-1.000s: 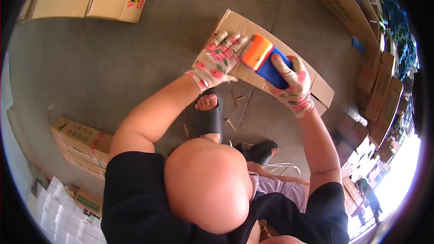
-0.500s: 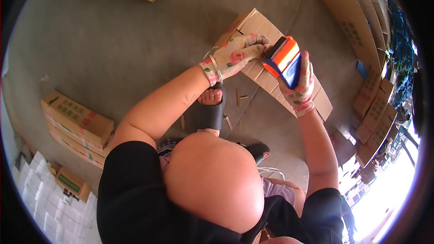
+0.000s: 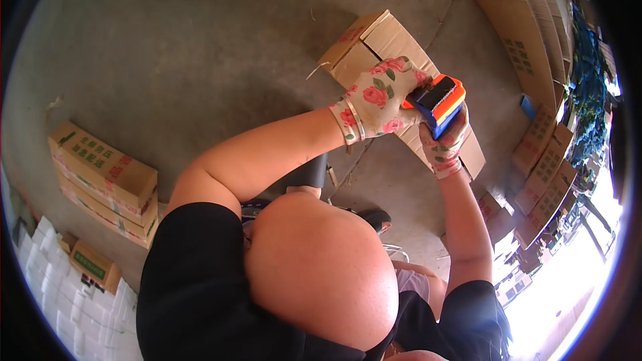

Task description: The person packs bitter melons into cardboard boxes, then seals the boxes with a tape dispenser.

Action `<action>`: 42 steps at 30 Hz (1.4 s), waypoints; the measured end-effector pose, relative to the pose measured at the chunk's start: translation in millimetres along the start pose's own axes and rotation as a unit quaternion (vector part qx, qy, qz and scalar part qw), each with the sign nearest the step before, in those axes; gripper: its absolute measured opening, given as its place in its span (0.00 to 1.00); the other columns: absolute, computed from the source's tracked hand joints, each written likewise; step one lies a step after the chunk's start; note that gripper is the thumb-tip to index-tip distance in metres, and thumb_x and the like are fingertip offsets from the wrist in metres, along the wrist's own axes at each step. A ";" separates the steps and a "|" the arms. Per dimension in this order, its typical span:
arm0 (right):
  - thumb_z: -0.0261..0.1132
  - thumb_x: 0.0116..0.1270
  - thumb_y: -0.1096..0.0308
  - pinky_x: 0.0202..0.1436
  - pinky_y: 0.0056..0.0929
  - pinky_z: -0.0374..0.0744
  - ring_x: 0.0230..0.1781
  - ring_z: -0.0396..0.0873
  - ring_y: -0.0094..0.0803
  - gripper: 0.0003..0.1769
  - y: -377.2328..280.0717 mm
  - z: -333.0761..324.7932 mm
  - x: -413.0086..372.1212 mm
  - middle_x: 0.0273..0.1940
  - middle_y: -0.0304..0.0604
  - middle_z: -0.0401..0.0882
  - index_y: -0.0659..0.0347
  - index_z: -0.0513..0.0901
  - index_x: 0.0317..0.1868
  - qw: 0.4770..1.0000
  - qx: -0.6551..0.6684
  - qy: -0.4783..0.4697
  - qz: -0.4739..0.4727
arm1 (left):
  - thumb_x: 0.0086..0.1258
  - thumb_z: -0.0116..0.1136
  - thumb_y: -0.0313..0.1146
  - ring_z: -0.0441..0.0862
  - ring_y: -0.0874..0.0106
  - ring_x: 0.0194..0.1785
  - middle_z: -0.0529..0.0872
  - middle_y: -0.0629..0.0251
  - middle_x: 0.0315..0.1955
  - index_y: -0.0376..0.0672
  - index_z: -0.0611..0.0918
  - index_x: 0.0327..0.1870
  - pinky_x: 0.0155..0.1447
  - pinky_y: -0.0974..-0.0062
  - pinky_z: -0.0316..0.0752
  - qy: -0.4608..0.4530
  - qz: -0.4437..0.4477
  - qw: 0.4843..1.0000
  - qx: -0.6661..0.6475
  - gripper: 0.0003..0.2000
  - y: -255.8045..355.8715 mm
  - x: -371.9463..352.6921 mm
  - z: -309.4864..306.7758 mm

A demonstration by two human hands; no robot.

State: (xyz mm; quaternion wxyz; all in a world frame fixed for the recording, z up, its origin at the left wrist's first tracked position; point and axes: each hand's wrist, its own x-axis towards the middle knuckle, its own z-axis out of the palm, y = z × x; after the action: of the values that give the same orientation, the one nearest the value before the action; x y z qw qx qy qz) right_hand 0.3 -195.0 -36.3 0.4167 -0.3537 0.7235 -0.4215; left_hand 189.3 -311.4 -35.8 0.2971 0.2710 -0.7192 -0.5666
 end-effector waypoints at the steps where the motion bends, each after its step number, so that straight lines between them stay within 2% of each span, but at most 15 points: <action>1: 0.74 0.57 0.70 0.61 0.30 0.79 0.53 0.80 0.31 0.36 -5.1 3.3 0.0 0.54 0.43 0.79 0.65 0.69 0.65 1.000 0.025 0.000 0.015 | 0.59 0.73 0.33 0.82 0.62 0.48 0.81 0.61 0.44 0.43 0.82 0.56 0.52 0.68 0.79 0.000 0.002 1.000 0.000 0.23 -0.6 1.0 0.6; 5: 0.73 0.62 0.60 0.51 0.26 0.83 0.49 0.83 0.31 0.35 -27.6 13.7 -1.1 0.53 0.45 0.80 0.66 0.70 0.64 0.987 -0.072 -0.009 -0.140 | 0.61 0.70 0.30 0.83 0.65 0.48 0.82 0.61 0.44 0.42 0.81 0.57 0.53 0.69 0.78 -0.030 -0.040 0.998 -0.031 0.21 -6.0 3.1 3.7; 8: 0.66 0.68 0.49 0.34 0.20 0.84 0.42 0.84 0.30 0.34 -32.5 12.2 -0.8 0.52 0.45 0.81 0.65 0.70 0.65 0.997 -0.056 -0.037 -0.031 | 0.62 0.69 0.29 0.83 0.69 0.49 0.83 0.63 0.45 0.41 0.81 0.57 0.54 0.70 0.78 -0.063 -0.099 0.985 -0.129 0.21 -0.5 5.2 -9.2; 11: 0.58 0.72 0.44 0.20 0.16 0.78 0.36 0.84 0.29 0.33 -30.4 11.6 -0.2 0.50 0.44 0.81 0.65 0.71 0.63 0.972 0.228 -0.027 0.045 | 0.69 0.67 0.36 0.84 0.75 0.42 0.86 0.67 0.42 0.39 0.82 0.52 0.49 0.73 0.80 -0.090 -0.191 0.929 -0.305 0.15 -4.1 5.0 -18.2; 14: 0.63 0.71 0.49 0.32 0.20 0.83 0.40 0.84 0.30 0.29 -16.3 4.6 -0.7 0.49 0.44 0.81 0.64 0.72 0.61 0.918 0.376 -0.086 0.093 | 0.73 0.60 0.52 0.79 0.82 0.24 0.84 0.70 0.26 0.45 0.83 0.38 0.26 0.83 0.73 -0.245 -0.342 0.803 -0.422 0.18 -6.4 9.9 -35.5; 17: 0.66 0.69 0.58 0.45 0.25 0.83 0.44 0.83 0.32 0.24 3.2 3.5 -1.7 0.48 0.43 0.81 0.64 0.73 0.58 0.999 0.020 0.011 -0.032 | 0.74 0.59 0.53 0.77 0.84 0.20 0.82 0.70 0.23 0.45 0.82 0.36 0.18 0.88 0.62 -0.231 -0.434 0.705 -0.511 0.18 -18.4 13.0 -20.7; 20: 0.67 0.68 0.67 0.54 0.28 0.80 0.47 0.83 0.33 0.21 6.1 -0.9 -3.4 0.48 0.43 0.81 0.63 0.73 0.57 0.994 -0.077 0.014 -0.079 | 0.74 0.61 0.50 0.72 0.86 0.17 0.79 0.73 0.20 0.47 0.82 0.33 0.15 0.92 0.53 -0.216 -0.448 0.713 -0.494 0.16 -0.1 19.6 -22.4; 25: 0.56 0.75 0.49 0.40 0.28 0.82 0.40 0.82 0.32 0.26 -7.1 1.9 -5.9 0.48 0.45 0.81 0.63 0.73 0.58 0.997 -0.017 -0.016 -0.068 | 0.73 0.64 0.43 0.72 0.86 0.21 0.79 0.73 0.22 0.48 0.83 0.34 0.21 0.89 0.60 -0.189 -0.394 0.744 -0.505 0.11 3.5 14.2 -18.4; 28: 0.52 0.74 0.45 0.31 0.29 0.79 0.35 0.79 0.30 0.30 -0.8 -4.0 2.5 0.44 0.45 0.80 0.65 0.73 0.60 0.943 0.302 -0.106 0.093 | 0.73 0.63 0.36 0.73 0.85 0.35 0.82 0.77 0.32 0.43 0.84 0.41 0.40 0.82 0.69 -0.056 -0.126 0.971 -0.194 0.07 30.8 11.1 -33.4; 30: 0.59 0.70 0.50 0.29 0.31 0.76 0.32 0.77 0.31 0.30 -9.7 3.9 1.6 0.39 0.44 0.79 0.66 0.71 0.61 0.910 0.371 -0.058 0.175 | 0.73 0.63 0.36 0.73 0.86 0.34 0.82 0.78 0.32 0.43 0.83 0.41 0.39 0.83 0.68 -0.021 -0.144 0.965 -0.219 0.07 19.8 6.5 -38.4; 31: 0.64 0.54 0.62 0.34 0.36 0.76 0.34 0.77 0.37 0.35 19.0 0.9 3.9 0.39 0.46 0.78 0.68 0.68 0.62 0.997 0.033 -0.033 0.067 | 0.74 0.62 0.36 0.72 0.86 0.34 0.82 0.79 0.32 0.43 0.83 0.41 0.38 0.84 0.68 0.014 -0.162 0.956 -0.243 0.06 10.1 4.2 -38.8; 33: 0.68 0.37 0.74 0.40 0.41 0.76 0.35 0.77 0.44 0.46 45.9 -5.3 6.0 0.38 0.49 0.77 0.70 0.66 0.64 0.951 -0.305 -0.001 -0.053 | 0.75 0.61 0.37 0.72 0.87 0.33 0.81 0.79 0.31 0.44 0.82 0.39 0.37 0.84 0.67 0.029 -0.175 0.948 -0.264 0.07 1.2 3.6 -42.3; 35: 0.68 0.40 0.73 0.39 0.40 0.76 0.35 0.77 0.46 0.44 48.6 -7.7 5.0 0.40 0.50 0.78 0.71 0.66 0.64 0.933 -0.346 -0.010 -0.097 | 0.76 0.60 0.39 0.72 0.87 0.33 0.80 0.79 0.30 0.46 0.82 0.37 0.36 0.84 0.67 0.005 -0.302 0.895 -0.330 0.08 17.7 8.8 -48.5; 37: 0.67 0.42 0.73 0.39 0.39 0.77 0.34 0.76 0.47 0.43 42.4 -5.7 4.6 0.41 0.51 0.78 0.70 0.66 0.64 0.914 -0.379 -0.010 -0.144 | 0.76 0.61 0.38 0.73 0.87 0.32 0.80 0.80 0.29 0.46 0.81 0.35 0.36 0.85 0.67 -0.030 -0.291 0.915 -0.278 0.08 -1.9 11.7 -43.9; 42: 0.75 0.50 0.65 0.40 0.42 0.82 0.38 0.81 0.48 0.46 -65.1 28.3 10.0 0.41 0.51 0.77 0.56 0.69 0.72 0.854 -0.417 -0.012 -0.309 | 0.73 0.62 0.31 0.72 0.87 0.30 0.78 0.79 0.27 0.44 0.81 0.33 0.34 0.85 0.69 0.114 -0.152 0.941 -0.282 0.06 -45.9 19.7 -36.4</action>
State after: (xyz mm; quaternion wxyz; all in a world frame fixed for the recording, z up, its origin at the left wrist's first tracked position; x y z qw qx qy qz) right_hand 32.2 -238.2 11.2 0.0866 -0.7049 0.6798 -0.1830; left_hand 205.2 -359.2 -71.6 0.3519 0.3453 -0.4418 -0.7495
